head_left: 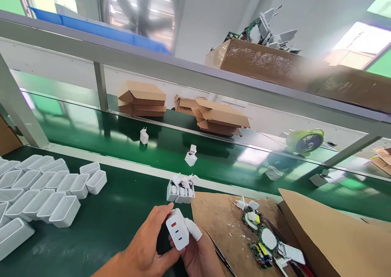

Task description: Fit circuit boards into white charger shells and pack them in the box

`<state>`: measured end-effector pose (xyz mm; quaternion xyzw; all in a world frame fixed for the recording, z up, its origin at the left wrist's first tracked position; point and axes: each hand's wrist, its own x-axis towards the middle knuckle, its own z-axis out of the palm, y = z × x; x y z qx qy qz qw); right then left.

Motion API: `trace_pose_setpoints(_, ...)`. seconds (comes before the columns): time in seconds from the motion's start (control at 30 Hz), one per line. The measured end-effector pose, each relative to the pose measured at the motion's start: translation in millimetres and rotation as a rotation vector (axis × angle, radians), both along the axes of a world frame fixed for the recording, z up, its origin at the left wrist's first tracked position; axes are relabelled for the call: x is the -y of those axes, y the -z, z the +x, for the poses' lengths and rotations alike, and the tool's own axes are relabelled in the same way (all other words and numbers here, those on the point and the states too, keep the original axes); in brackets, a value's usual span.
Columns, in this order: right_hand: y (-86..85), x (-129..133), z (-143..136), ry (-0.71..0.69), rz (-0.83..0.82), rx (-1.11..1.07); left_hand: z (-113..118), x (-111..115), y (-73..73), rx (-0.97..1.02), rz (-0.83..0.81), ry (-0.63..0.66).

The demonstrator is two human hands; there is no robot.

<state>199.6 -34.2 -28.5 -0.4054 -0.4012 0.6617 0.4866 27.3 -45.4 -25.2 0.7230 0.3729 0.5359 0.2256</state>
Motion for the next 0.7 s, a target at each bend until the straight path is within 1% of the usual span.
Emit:
trace_pose_setpoints(0.07,-2.5,0,-4,-0.014,0.008,0.034,-1,0,-1.9,-0.038,0.032,-0.021)
trace_pose_setpoints(0.1,-3.6,0,-4,-0.025,0.057,0.088,-1,-1,-2.7,-0.081,0.054,-0.039)
trace_pose_setpoints(0.13,-4.8,0,-3,-0.034,0.141,0.167,-3,-1,-3.1,-0.134,0.072,-0.063)
trace_pose_setpoints(0.2,-8.6,0,9,-0.037,0.406,0.395,-8,-3,-2.8,-0.223,0.057,-0.119)
trace_pose_setpoints(0.23,-11.2,0,20,-0.034,0.559,0.542,-13,-4,-1.6,-0.239,0.009,-0.143)
trace_pose_setpoints(0.3,-16.5,2,53,-0.010,0.829,0.878,-26,-10,2.5,-0.206,-0.164,-0.191)
trace_pose_setpoints(0.33,-18.1,4,73,0.012,0.914,1.053,-33,-15,5.3,-0.171,-0.265,-0.216)
trace_pose_setpoints(0.4,-15.9,8,114,0.011,0.960,1.344,-46,-28,11.3,-0.109,-0.437,-0.255)
trace_pose_setpoints(0.47,-4.2,12,147,-0.027,0.939,1.550,-53,-45,16.4,-0.053,-0.538,-0.245)
trace_pose_setpoints(0.53,15.5,13,168,-0.030,0.956,1.655,-51,-63,19.9,0.001,-0.593,-0.176)
trace_pose_setpoints(0.63,46.5,6,175,0.079,1.012,1.714,-38,-86,23.9,0.056,-0.628,-0.082)
trace_pose_setpoints(0.7,57.0,-2,171,0.117,1.044,1.735,-28,-97,26.8,0.063,-0.629,-0.058)
